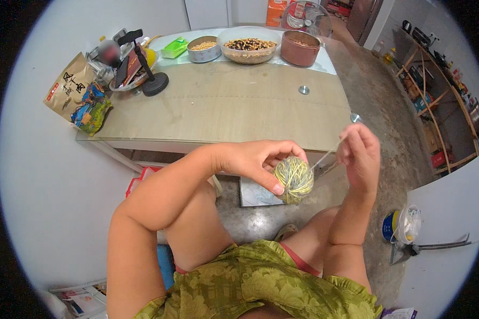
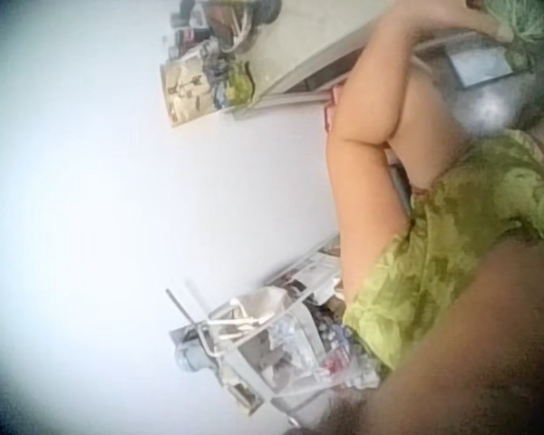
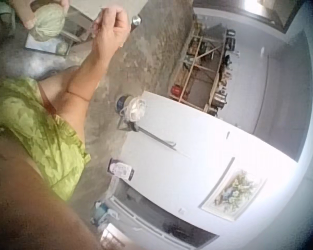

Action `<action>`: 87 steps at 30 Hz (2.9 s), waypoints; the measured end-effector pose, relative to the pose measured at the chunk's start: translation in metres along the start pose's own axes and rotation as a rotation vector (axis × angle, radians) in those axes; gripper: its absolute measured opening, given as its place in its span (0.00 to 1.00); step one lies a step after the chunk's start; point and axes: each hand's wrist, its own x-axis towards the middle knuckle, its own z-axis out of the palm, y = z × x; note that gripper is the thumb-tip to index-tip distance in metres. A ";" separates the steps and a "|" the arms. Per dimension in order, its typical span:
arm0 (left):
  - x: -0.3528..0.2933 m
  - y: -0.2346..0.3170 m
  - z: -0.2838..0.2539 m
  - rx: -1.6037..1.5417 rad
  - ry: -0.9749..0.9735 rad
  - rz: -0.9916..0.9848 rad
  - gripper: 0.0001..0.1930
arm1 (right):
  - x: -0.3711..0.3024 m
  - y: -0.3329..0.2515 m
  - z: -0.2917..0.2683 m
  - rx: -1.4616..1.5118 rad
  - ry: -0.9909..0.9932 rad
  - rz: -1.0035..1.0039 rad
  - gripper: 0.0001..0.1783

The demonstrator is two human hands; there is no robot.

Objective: The person winds a ball of yellow and white yarn by hand, rotating the ball in the left hand while pulling the strand with the right hand to form a tight sphere. The person sits on the floor in front of a low table with bowls of food and other items.

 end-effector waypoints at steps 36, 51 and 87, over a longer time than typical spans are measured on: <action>-0.003 -0.006 -0.016 0.663 0.650 0.081 0.34 | -0.031 -0.030 0.020 -0.123 -0.415 0.020 0.09; 0.005 0.007 0.021 0.019 0.109 0.163 0.43 | 0.015 0.034 -0.006 -0.102 -0.087 0.143 0.11; -0.009 -0.002 -0.005 0.240 0.209 -0.007 0.33 | -0.015 -0.008 -0.006 0.123 -0.167 -0.071 0.12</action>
